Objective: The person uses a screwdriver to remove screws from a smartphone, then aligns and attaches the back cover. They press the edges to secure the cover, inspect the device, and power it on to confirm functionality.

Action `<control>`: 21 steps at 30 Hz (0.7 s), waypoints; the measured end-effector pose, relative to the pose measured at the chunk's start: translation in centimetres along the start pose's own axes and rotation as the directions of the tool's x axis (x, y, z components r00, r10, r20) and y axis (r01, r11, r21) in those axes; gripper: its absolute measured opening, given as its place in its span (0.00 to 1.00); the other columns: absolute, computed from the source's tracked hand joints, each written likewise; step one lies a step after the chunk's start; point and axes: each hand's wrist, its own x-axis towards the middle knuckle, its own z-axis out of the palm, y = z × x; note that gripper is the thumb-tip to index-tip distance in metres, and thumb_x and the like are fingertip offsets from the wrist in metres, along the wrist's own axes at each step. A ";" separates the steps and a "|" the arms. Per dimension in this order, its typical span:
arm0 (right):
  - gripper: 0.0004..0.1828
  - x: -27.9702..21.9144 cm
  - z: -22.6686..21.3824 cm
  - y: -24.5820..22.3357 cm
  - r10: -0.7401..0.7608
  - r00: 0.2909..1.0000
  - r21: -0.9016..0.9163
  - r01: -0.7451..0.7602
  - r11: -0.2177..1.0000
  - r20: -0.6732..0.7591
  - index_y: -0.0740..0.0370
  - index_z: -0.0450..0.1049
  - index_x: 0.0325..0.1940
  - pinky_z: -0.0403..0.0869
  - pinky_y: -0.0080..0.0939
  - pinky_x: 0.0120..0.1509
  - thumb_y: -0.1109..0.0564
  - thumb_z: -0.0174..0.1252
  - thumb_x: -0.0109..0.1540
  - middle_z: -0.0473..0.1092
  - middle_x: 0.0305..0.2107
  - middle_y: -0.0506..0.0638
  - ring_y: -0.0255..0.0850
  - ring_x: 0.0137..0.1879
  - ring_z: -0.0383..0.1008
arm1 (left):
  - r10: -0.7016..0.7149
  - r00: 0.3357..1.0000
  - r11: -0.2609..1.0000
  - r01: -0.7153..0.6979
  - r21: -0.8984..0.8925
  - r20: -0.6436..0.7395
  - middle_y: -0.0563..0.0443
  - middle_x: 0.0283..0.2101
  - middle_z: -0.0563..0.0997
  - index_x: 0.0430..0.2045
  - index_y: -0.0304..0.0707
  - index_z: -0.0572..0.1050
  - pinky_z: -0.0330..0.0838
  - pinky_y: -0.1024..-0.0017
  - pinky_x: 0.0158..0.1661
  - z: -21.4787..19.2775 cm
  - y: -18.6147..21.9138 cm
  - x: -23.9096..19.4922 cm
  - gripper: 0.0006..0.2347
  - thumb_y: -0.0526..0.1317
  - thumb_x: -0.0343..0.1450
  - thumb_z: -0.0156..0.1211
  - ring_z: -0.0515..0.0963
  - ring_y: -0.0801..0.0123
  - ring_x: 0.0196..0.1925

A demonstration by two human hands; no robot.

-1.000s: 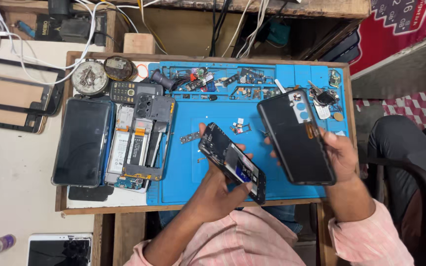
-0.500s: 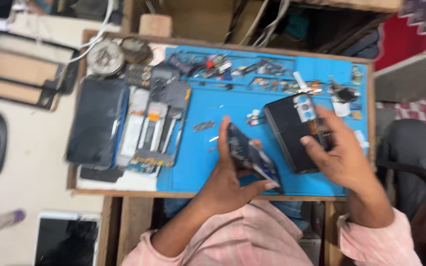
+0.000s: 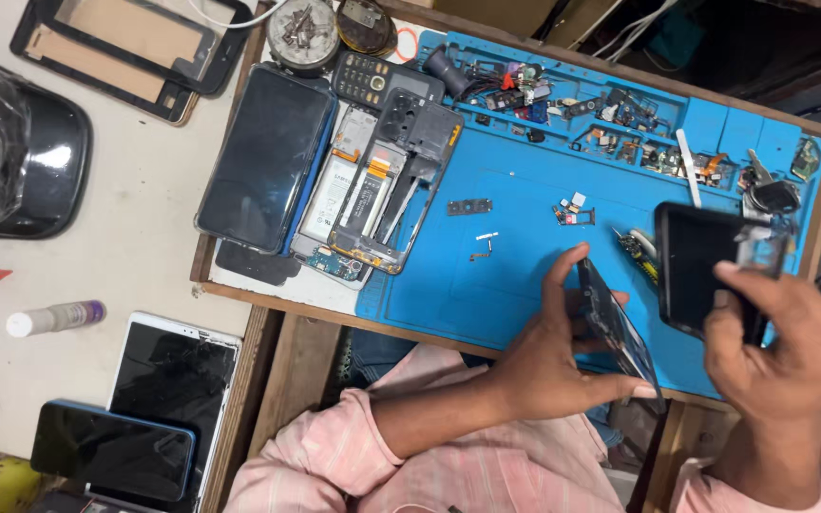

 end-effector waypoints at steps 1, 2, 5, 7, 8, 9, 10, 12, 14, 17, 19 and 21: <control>0.17 0.0 0.1 -0.2 -0.024 1.000 0.010 0.024 1.000 -0.001 0.65 0.79 0.57 0.74 0.36 0.46 0.69 0.61 0.63 0.75 0.38 0.57 0.41 0.39 0.77 | 0.026 1.000 0.998 -0.025 0.053 -0.011 0.32 0.65 0.70 0.79 0.46 0.29 0.79 0.61 0.61 -0.1 0.1 0.0 0.56 0.39 0.64 0.74 0.81 0.59 0.59; 0.18 0.1 0.2 -0.4 -0.047 0.999 0.020 0.047 0.999 -0.003 0.64 0.79 0.56 0.74 0.36 0.45 0.70 0.62 0.63 0.75 0.38 0.58 0.42 0.38 0.77 | 0.052 0.998 0.993 -0.050 0.106 -0.021 0.32 0.65 0.70 0.79 0.45 0.29 0.79 0.61 0.62 -0.2 0.3 -0.1 0.57 0.39 0.64 0.76 0.81 0.59 0.60; 0.18 0.7 0.7 -1.6 -0.127 0.992 0.056 0.127 0.990 0.001 0.61 0.78 0.57 0.75 0.36 0.44 0.71 0.63 0.64 0.76 0.43 0.59 0.42 0.41 0.78 | 0.085 0.996 0.978 -0.078 0.195 -0.028 0.34 0.67 0.71 0.78 0.41 0.29 0.78 0.62 0.64 -1.0 1.1 0.0 0.58 0.41 0.63 0.77 0.81 0.59 0.62; 0.20 1.4 1.2 -2.3 -0.155 0.988 0.104 0.152 0.983 0.021 0.62 0.77 0.57 0.74 0.37 0.42 0.71 0.62 0.60 0.76 0.43 0.60 0.44 0.39 0.78 | 0.127 0.992 0.957 -0.116 0.267 -0.022 0.37 0.66 0.72 0.77 0.39 0.28 0.75 0.63 0.65 -1.7 1.8 0.0 0.59 0.41 0.63 0.78 0.80 0.58 0.63; 0.21 1.7 1.4 -2.6 -0.163 0.986 0.085 0.160 0.984 0.039 0.61 0.78 0.56 0.74 0.37 0.42 0.71 0.63 0.60 0.76 0.43 0.59 0.44 0.39 0.78 | 0.169 0.986 0.934 -0.155 0.320 -0.015 0.38 0.63 0.73 0.77 0.39 0.27 0.74 0.63 0.67 -2.0 2.1 0.1 0.59 0.41 0.63 0.79 0.80 0.58 0.64; 0.21 2.1 1.5 -2.9 -0.171 0.984 0.064 0.168 0.984 0.056 0.61 0.78 0.56 0.74 0.38 0.41 0.71 0.63 0.59 0.76 0.43 0.59 0.45 0.39 0.78 | 0.211 0.977 0.908 -0.195 0.371 -0.003 0.38 0.61 0.73 0.77 0.39 0.26 0.73 0.63 0.68 -2.4 2.4 0.2 0.60 0.40 0.63 0.79 0.80 0.58 0.65; 0.21 2.4 1.6 -3.1 -0.179 0.981 0.044 0.176 0.983 0.073 0.60 0.79 0.55 0.74 0.39 0.41 0.71 0.64 0.59 0.76 0.43 0.58 0.45 0.38 0.78 | 0.182 0.983 0.915 -0.166 0.368 -0.009 0.39 0.62 0.73 0.77 0.39 0.26 0.72 0.62 0.68 -2.8 2.7 0.2 0.60 0.40 0.63 0.80 0.79 0.58 0.66; 0.19 3.0 2.0 -3.4 -0.172 0.984 0.083 0.167 0.982 0.047 0.61 0.78 0.56 0.74 0.37 0.41 0.69 0.65 0.61 0.76 0.44 0.58 0.45 0.40 0.79 | 0.123 0.992 0.927 -0.108 0.359 -0.020 0.39 0.64 0.72 0.76 0.39 0.26 0.71 0.61 0.68 -3.3 3.2 0.2 0.60 0.40 0.62 0.80 0.78 0.56 0.66; 0.18 3.5 2.3 -3.5 -0.163 0.987 0.095 0.161 0.982 0.010 0.61 0.76 0.56 0.75 0.37 0.43 0.68 0.66 0.62 0.75 0.44 0.58 0.46 0.42 0.79 | 0.135 0.991 0.918 -0.128 0.375 0.006 0.39 0.64 0.73 0.76 0.39 0.26 0.72 0.62 0.67 -3.7 3.6 0.4 0.61 0.40 0.61 0.81 0.79 0.58 0.65; 0.18 3.8 2.7 -3.2 -0.155 0.987 0.094 0.159 0.983 -0.048 0.63 0.75 0.55 0.75 0.39 0.44 0.66 0.68 0.62 0.74 0.44 0.60 0.48 0.45 0.78 | 0.070 0.998 0.934 -0.067 0.350 0.004 0.42 0.63 0.73 0.75 0.39 0.26 0.75 0.65 0.64 -4.2 3.7 0.7 0.61 0.41 0.60 0.81 0.80 0.60 0.63; 0.18 3.8 2.8 -2.9 -0.161 0.984 0.109 0.169 0.980 -0.073 0.63 0.75 0.55 0.75 0.39 0.44 0.66 0.68 0.61 0.73 0.43 0.61 0.49 0.45 0.78 | 0.054 0.999 0.940 -0.051 0.336 0.001 0.42 0.63 0.73 0.75 0.39 0.25 0.75 0.65 0.63 -4.4 3.7 0.8 0.62 0.41 0.59 0.81 0.80 0.62 0.62; 0.18 3.6 2.7 -2.5 -0.146 0.989 0.109 0.149 0.983 -0.034 0.63 0.75 0.57 0.75 0.38 0.44 0.67 0.66 0.63 0.74 0.44 0.60 0.48 0.44 0.78 | 0.094 0.996 0.936 -0.091 0.341 0.008 0.42 0.63 0.73 0.75 0.39 0.24 0.75 0.65 0.64 -4.6 3.7 1.1 0.62 0.40 0.60 0.81 0.80 0.62 0.62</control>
